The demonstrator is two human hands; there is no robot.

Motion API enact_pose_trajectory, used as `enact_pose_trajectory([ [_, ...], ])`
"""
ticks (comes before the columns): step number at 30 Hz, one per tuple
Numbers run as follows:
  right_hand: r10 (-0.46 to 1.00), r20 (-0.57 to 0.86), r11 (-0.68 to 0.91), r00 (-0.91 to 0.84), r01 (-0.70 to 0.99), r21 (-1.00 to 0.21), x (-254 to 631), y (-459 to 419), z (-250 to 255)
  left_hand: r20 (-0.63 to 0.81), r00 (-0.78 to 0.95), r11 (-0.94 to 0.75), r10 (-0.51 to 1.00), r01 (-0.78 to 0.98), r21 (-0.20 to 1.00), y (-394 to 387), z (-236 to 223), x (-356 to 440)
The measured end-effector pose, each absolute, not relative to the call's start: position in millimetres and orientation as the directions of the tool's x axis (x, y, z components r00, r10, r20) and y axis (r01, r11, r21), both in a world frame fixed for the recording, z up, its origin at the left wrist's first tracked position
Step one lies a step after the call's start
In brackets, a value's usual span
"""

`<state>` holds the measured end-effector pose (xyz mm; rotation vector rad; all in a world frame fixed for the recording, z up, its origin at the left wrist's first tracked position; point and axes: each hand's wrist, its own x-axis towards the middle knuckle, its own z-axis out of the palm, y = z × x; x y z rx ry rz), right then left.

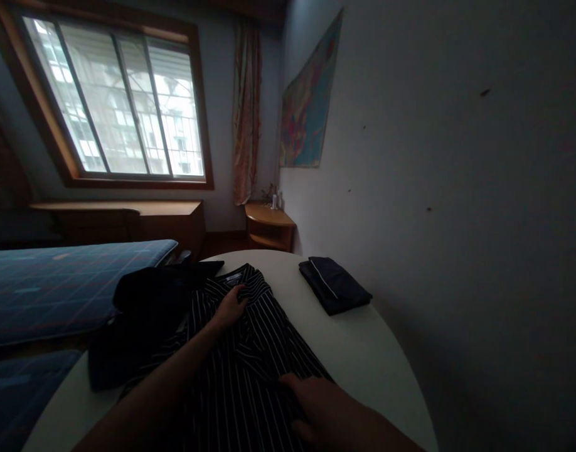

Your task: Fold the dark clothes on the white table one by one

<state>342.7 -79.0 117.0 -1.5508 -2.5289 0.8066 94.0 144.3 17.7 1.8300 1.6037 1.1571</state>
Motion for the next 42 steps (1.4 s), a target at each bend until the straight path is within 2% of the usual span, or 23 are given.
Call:
enact_pose_trajectory([
  [3,0.831,-0.278,0.32,-0.482,0.823,-0.47,338.5,-79.1,109.3,0.317,0.01,-0.261,0.948,0.594,0.761,147.6,21.7,93.1],
  [6,0.84,-0.306,0.303,-0.449,0.855,-0.421,334.2,-74.9,106.7,0.33,0.029,-0.28,0.943,0.605,0.746,151.7,26.9,92.4],
  [10,0.874,-0.21,0.332,-0.439,0.853,-0.402,334.6,-64.0,104.1,0.332,-0.001,-0.255,0.943,0.636,0.728,157.0,30.8,91.8],
  [16,0.85,-0.043,0.476,-0.526,0.799,-0.368,340.1,-41.8,93.3,0.294,-0.062,-0.165,0.954,0.708,0.686,169.8,32.0,91.8],
  [20,0.817,0.052,0.539,-0.574,0.73,-0.419,346.1,-31.2,81.4,0.293,-0.044,-0.154,0.955,0.773,0.615,187.6,42.5,97.3],
  [25,0.808,0.019,0.527,-0.589,0.708,-0.469,356.0,-23.0,69.3,0.284,0.07,-0.211,0.956,0.837,0.504,215.5,55.8,115.0],
  [31,0.774,0.037,0.547,-0.633,0.638,-0.542,363.6,-20.7,74.0,0.229,0.141,-0.234,0.963,0.858,0.457,238.5,43.0,135.0],
  [34,0.826,0.083,0.496,-0.557,0.65,-0.576,365.4,-14.6,75.7,0.226,0.149,-0.241,0.963,0.851,0.467,245.1,33.9,138.3],
  [37,0.928,0.116,0.353,-0.354,0.733,-0.582,367.0,-5.1,70.4,0.264,0.124,-0.243,0.957,0.838,0.489,251.3,33.7,136.8],
  [39,0.961,0.092,0.266,-0.262,0.772,-0.578,368.7,0.7,65.3,0.322,0.066,-0.229,0.945,0.833,0.503,255.9,38.7,132.9],
  [42,0.976,0.006,0.182,-0.217,0.806,-0.564,372.2,5.6,61.4,0.4,-0.019,-0.21,0.916,0.828,0.52,262.9,45.9,124.2],
])
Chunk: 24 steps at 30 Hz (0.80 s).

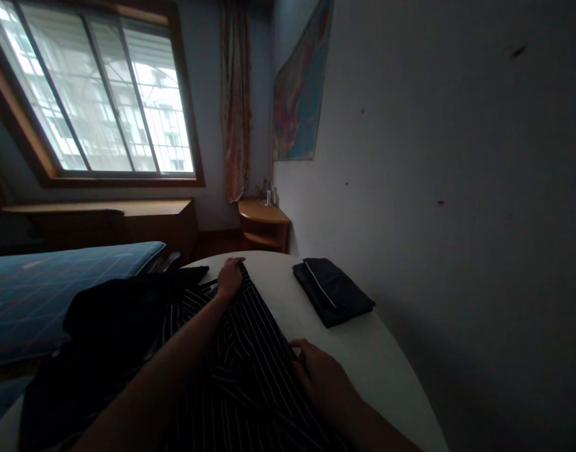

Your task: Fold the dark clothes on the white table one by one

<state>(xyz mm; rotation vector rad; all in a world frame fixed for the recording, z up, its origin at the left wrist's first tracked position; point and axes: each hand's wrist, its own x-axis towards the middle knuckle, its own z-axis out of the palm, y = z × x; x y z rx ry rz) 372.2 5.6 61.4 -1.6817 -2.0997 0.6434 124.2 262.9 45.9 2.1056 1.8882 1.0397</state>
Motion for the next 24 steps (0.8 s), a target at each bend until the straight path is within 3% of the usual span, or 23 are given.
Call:
enact_pose_trajectory([
  [8,0.989,-0.031,0.115,-0.147,0.87,-0.479,375.0,2.0,70.5,0.301,0.083,-0.234,0.95,0.827,0.511,269.8,25.4,112.4],
  [19,0.985,-0.139,0.085,-0.101,0.989,-0.119,370.7,0.1,79.0,0.332,0.237,-0.368,0.913,0.832,0.416,257.3,27.0,127.7],
  [24,0.982,-0.03,0.177,-0.184,0.971,-0.159,355.9,5.7,92.0,0.296,0.169,-0.273,0.94,0.893,0.357,237.1,36.5,133.4],
])
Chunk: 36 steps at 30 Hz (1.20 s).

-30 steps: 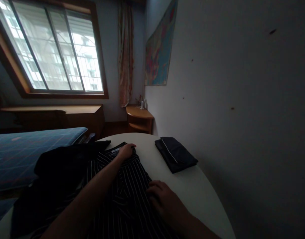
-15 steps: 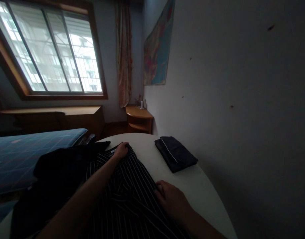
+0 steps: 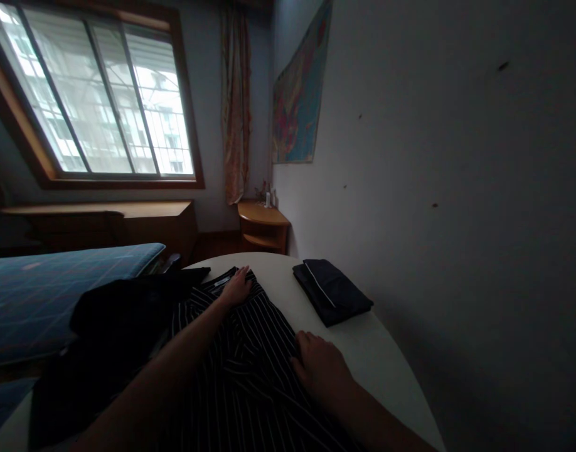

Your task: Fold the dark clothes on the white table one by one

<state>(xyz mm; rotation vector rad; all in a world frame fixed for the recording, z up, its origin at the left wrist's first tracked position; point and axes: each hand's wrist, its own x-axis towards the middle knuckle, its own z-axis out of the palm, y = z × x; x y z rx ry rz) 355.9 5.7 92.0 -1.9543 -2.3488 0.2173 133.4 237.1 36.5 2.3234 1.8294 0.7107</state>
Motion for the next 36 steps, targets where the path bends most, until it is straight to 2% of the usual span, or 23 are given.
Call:
enact_pose_trajectory([
  [4,0.903,0.124,0.43,-0.412,0.852,-0.299,324.8,26.0,90.4,0.305,0.029,-0.121,0.952,0.95,0.287,209.9,57.0,130.8],
  [7,0.858,0.16,0.509,-0.488,0.768,-0.388,302.0,43.5,80.4,0.308,-0.025,-0.045,0.951,0.975,0.217,184.6,66.7,127.0],
  [11,0.866,0.074,0.474,-0.494,0.766,-0.434,284.4,54.9,62.2,0.276,0.029,-0.067,0.961,0.989,0.131,155.6,60.1,123.0],
  [16,0.873,0.049,0.461,-0.485,0.788,-0.408,288.4,53.9,47.2,0.202,0.302,-0.317,0.932,0.948,0.044,146.5,38.2,122.5],
  [22,0.938,0.05,0.338,-0.344,0.872,-0.354,310.1,61.3,41.7,0.167,0.515,-0.53,0.841,0.846,0.063,178.9,24.2,146.1],
  [29,0.971,0.068,0.239,-0.229,0.92,-0.311,329.6,92.0,39.5,0.187,0.498,-0.529,0.847,0.829,0.185,218.8,23.8,172.2],
  [36,0.974,0.078,0.227,-0.214,0.932,-0.282,331.5,121.3,37.3,0.222,0.349,-0.391,0.911,0.901,0.188,172.7,33.7,154.2],
])
